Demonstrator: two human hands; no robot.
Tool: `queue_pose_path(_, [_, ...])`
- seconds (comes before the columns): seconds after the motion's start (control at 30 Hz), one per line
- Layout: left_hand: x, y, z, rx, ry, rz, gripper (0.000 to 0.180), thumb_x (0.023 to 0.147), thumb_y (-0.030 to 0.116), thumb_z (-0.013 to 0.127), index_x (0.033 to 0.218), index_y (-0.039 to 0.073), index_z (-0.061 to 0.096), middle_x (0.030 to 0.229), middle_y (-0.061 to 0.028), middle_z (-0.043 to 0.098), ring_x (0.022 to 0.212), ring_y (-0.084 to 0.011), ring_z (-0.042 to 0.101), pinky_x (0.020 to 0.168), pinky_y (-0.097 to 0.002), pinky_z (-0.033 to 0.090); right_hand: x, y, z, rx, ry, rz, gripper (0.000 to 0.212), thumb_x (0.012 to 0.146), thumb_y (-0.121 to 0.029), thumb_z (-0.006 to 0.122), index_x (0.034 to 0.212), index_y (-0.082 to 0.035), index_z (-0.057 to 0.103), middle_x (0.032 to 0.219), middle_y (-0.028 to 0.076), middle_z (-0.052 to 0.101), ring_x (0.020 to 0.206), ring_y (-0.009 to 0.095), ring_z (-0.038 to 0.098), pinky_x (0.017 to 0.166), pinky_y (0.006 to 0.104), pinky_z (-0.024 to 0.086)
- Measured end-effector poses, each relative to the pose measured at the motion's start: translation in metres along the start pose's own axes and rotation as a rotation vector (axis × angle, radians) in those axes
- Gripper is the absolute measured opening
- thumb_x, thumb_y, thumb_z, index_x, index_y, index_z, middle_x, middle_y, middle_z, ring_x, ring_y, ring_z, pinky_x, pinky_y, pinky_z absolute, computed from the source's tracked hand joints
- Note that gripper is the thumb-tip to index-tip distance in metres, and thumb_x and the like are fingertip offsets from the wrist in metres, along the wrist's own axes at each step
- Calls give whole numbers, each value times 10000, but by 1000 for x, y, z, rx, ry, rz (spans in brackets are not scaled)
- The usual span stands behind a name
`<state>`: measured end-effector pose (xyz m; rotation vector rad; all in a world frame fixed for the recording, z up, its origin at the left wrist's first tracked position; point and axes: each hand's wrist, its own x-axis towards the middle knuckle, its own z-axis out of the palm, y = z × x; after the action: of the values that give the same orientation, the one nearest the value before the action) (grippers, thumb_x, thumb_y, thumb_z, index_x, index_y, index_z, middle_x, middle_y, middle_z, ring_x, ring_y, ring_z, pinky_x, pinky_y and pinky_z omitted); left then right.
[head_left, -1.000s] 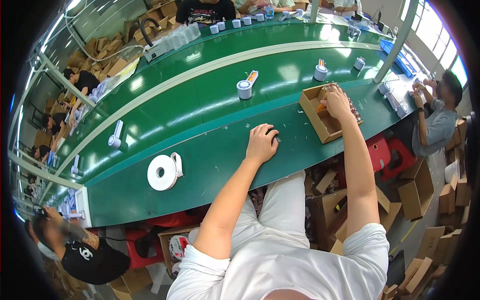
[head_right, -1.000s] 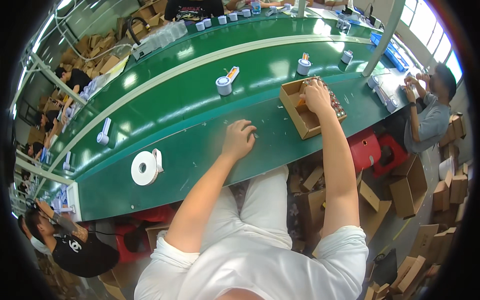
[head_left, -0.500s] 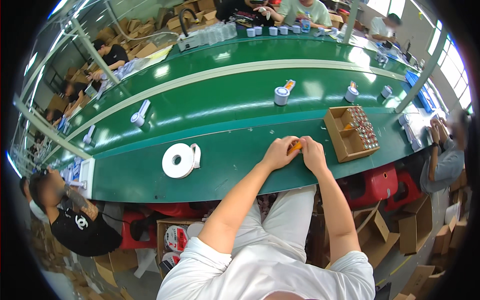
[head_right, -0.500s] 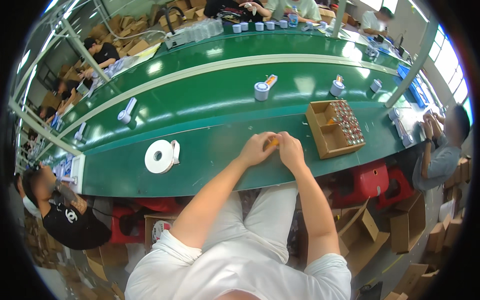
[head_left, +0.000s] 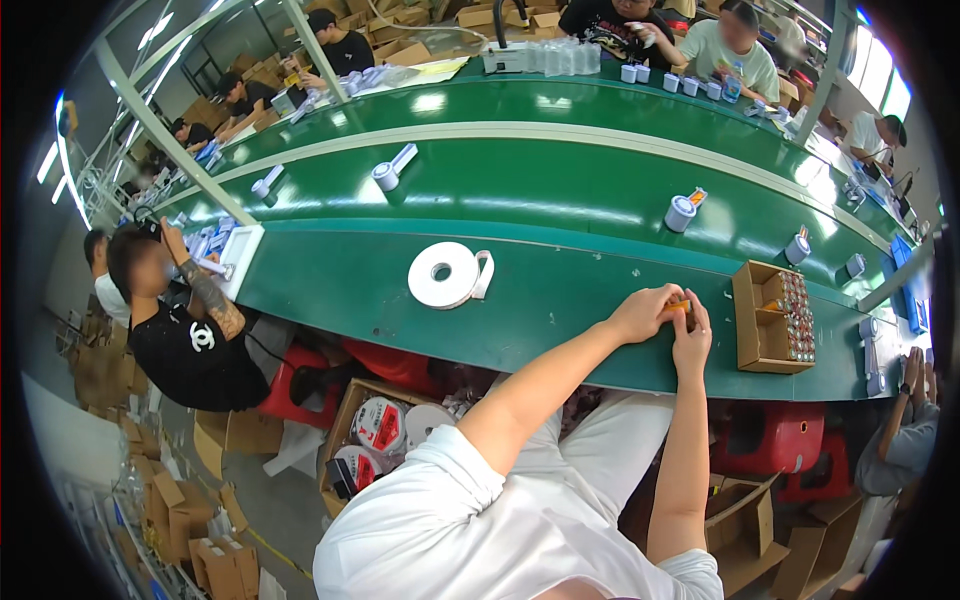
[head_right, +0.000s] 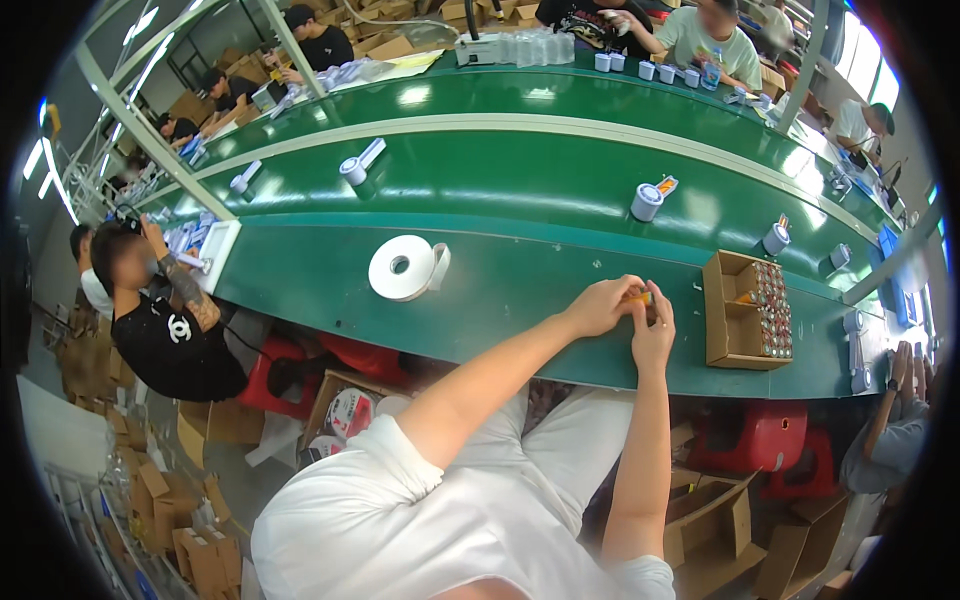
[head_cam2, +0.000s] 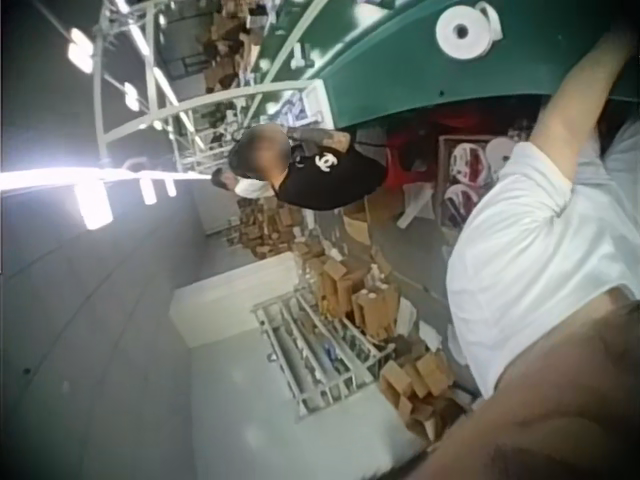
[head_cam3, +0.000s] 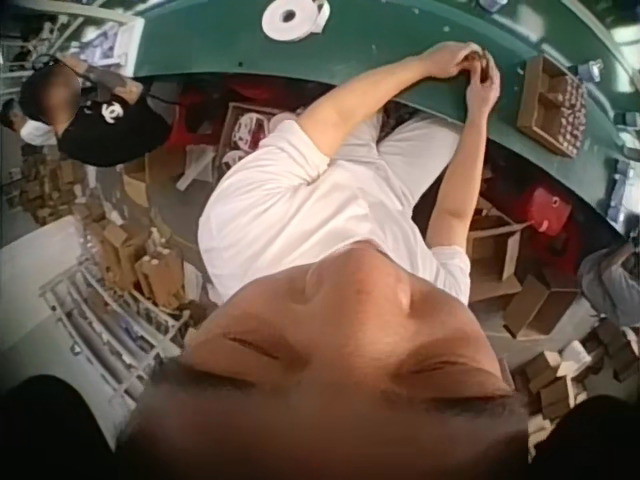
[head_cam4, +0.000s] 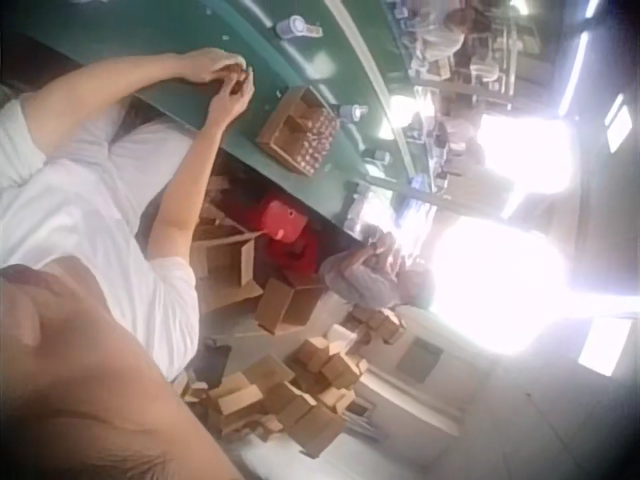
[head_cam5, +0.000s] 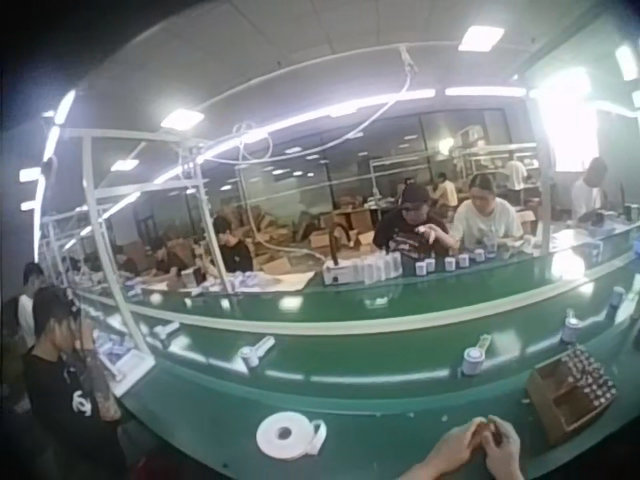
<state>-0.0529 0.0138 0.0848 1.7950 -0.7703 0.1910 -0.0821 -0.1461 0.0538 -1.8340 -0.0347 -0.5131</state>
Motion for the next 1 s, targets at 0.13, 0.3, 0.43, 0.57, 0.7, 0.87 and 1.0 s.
queue_pose_path(0.13, [-11,7,-3,96,7,26,381,868,136,661,1196,24,504,1037,-167,660,951,-343,640,794,-437,490,-8,-21,2,220,8,77,288,968,-135,621,1197,38,618,1029,89,671,901,119,603,805,251,490])
queue_pose_path(0.3, [-37,30,-22,363,339,22,442,816,143,656,1220,41,507,1042,-132,623,1011,-329,591,867,-439,440,-11,-20,-12,303,128,117,315,987,-158,597,1205,69,607,1058,98,675,922,117,608,846,236,476])
queue_pose_path(0.43, [-71,27,-101,718,612,-147,413,804,186,664,1172,36,550,1006,-141,623,955,-342,590,846,-465,454,-13,-27,-9,279,99,159,319,988,-165,595,1195,77,612,1028,110,680,940,128,615,877,247,470])
queue_pose_path(0.57, [-109,19,-190,1209,634,-817,731,793,478,700,1320,20,481,1132,-191,553,1080,-361,515,831,-536,402,-12,-30,-6,271,75,139,296,989,-157,590,1172,74,618,996,99,667,935,126,618,874,246,471])
queue_pose_path(0.7, [-135,4,-219,1269,374,-1000,787,776,536,710,1341,41,475,1203,-221,550,1119,-390,518,901,-560,393,-12,-30,-2,316,95,118,290,1008,-186,559,1173,47,609,973,78,645,891,125,620,842,247,482])
queue_pose_path(0.87, [-113,-13,-189,922,585,-362,821,818,484,697,1396,-17,399,1107,-189,613,1058,-350,586,839,-557,407,-12,-33,0,362,96,84,273,1040,-255,490,1197,-39,546,929,39,575,837,114,596,754,247,483])
queue_pose_path(1.0, [-65,-1,-141,392,605,-261,892,844,428,657,1488,-38,253,1101,-166,605,917,-307,633,898,-456,369,-12,-30,1,434,169,22,271,1048,-270,464,1205,-53,501,908,24,544,794,99,562,723,238,471])
